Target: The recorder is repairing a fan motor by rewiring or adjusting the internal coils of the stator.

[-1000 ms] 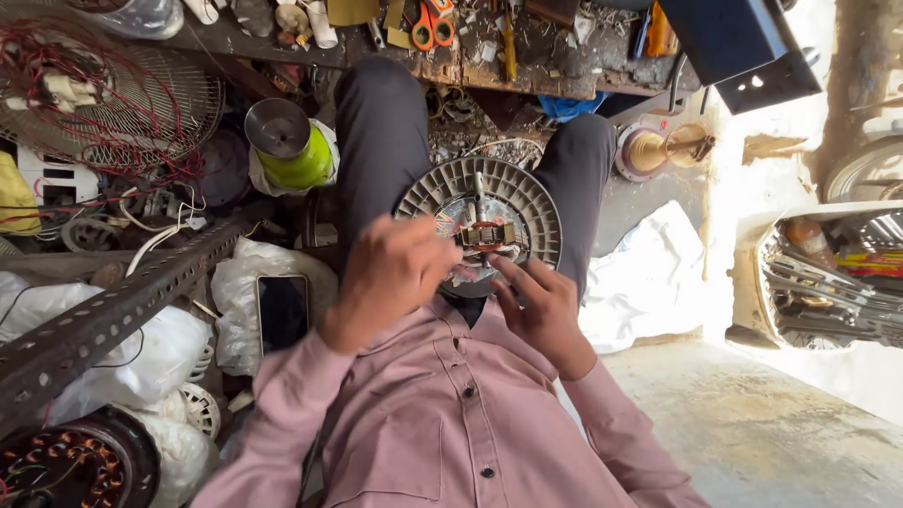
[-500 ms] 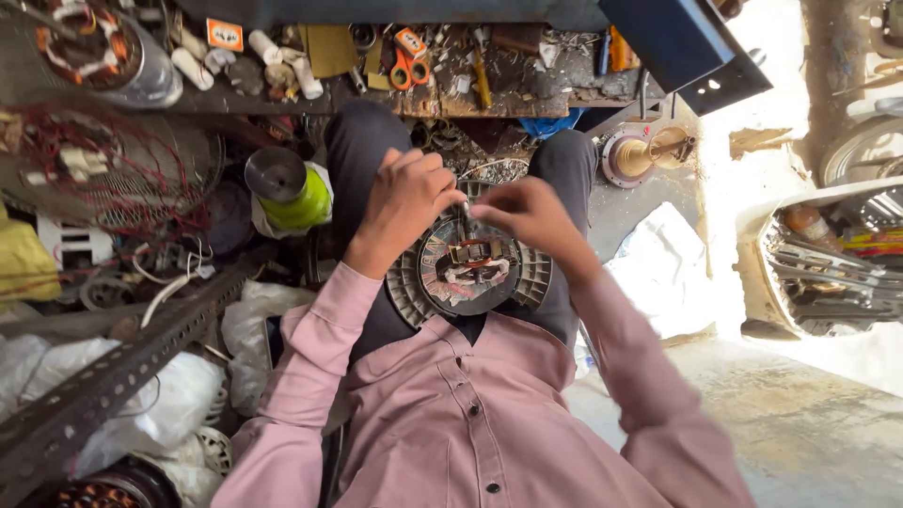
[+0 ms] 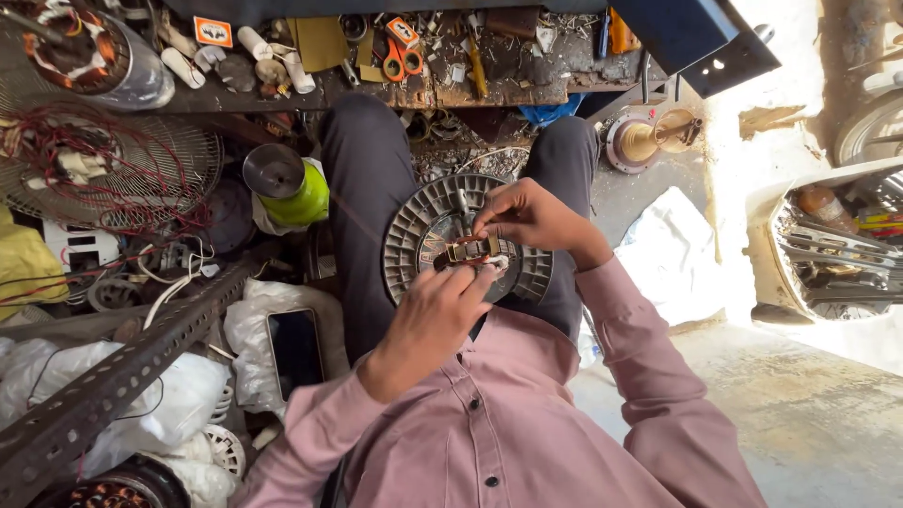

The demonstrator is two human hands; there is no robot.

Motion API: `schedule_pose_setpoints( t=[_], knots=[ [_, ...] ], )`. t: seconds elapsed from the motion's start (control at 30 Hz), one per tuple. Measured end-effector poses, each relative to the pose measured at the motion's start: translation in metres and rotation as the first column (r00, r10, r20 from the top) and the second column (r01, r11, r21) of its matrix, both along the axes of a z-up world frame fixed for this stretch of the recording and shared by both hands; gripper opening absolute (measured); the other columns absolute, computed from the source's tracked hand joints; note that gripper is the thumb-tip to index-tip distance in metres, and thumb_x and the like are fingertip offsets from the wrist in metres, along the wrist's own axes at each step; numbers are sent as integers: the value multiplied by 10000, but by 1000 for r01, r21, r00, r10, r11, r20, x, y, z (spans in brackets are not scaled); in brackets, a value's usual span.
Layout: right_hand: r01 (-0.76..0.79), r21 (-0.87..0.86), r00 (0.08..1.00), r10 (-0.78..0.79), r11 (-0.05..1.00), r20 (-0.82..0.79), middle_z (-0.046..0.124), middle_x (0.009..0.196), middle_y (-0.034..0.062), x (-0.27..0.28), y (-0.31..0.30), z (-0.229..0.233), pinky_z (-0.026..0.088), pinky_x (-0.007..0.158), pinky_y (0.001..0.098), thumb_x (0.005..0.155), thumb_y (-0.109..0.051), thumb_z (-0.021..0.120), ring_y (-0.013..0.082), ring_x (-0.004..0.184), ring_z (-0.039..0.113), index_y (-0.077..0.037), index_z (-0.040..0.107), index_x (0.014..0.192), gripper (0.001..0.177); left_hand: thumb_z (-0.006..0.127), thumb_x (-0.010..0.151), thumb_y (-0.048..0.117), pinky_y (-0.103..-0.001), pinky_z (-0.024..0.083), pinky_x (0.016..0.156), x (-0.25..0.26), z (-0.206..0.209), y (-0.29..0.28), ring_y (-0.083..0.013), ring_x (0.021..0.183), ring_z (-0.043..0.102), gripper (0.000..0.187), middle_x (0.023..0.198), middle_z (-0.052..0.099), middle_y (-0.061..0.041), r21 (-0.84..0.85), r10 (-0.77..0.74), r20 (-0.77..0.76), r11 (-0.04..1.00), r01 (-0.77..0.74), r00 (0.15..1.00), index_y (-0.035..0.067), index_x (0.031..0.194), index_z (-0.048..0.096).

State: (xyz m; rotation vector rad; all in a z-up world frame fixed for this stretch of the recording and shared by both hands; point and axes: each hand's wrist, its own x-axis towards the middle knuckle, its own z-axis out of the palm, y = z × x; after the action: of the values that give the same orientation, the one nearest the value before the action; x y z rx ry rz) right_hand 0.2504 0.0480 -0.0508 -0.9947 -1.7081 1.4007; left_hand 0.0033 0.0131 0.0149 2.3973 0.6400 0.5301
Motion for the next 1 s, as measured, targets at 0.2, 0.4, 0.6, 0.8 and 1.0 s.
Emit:
schedule_pose_setpoints(
  t=[0.2, 0.4, 0.6, 0.8, 1.0],
  knots=[
    [61, -109, 982, -40, 992, 184, 712, 823, 84, -4, -3, 8, 447, 609, 284, 882, 35, 733, 134, 705, 612, 4, 794, 995, 132, 727, 867, 157, -397, 518, 755, -15, -30, -21, -301, 848, 651, 401, 1077, 650, -165, -99, 46, 131, 995, -33, 990, 13, 1239, 677],
    [115, -166, 985, -134, 980, -111, 709, 954, 53, 6, -17, -23, 517, 751, 239, 969, 38, 716, 93, 862, 652, -2, 747, 1057, 102, 732, 969, 113, -295, 341, 533, 15, -45, -23, -123, 563, 438, 113, 687, 512, -33, -568, 450, 262, 787, -241, 854, 20, 1018, 774],
    [256, 124, 965, -262, 959, 30, 659, 1016, 46, -15, -29, 62, 378, 626, 251, 684, 11, 766, 107, 790, 509, -21, 714, 1088, 408, 736, 982, 142, -260, 266, 547, 21, -34, -17, -52, 616, 326, 130, 702, 427, 39, -674, 622, 332, 682, -282, 710, 15, 996, 754],
    [339, 473, 846, -484, 813, 225, 591, 1003, 72, -35, -58, 59, 417, 730, 318, 778, -39, 842, 204, 861, 524, -127, 780, 1007, 253, 744, 983, 150, -253, 275, 546, 20, -38, -20, -51, 603, 325, 138, 668, 388, 36, -605, 605, 324, 724, -332, 728, 14, 1000, 762],
    [339, 476, 850, -481, 812, 214, 620, 972, 54, -25, -50, 55, 430, 742, 359, 771, -17, 841, 222, 835, 540, -86, 759, 968, 224, 732, 974, 129, -245, 314, 522, 21, -33, -19, -56, 572, 370, 145, 711, 507, 13, -552, 518, 306, 780, -295, 798, 25, 1067, 771]
  ],
)
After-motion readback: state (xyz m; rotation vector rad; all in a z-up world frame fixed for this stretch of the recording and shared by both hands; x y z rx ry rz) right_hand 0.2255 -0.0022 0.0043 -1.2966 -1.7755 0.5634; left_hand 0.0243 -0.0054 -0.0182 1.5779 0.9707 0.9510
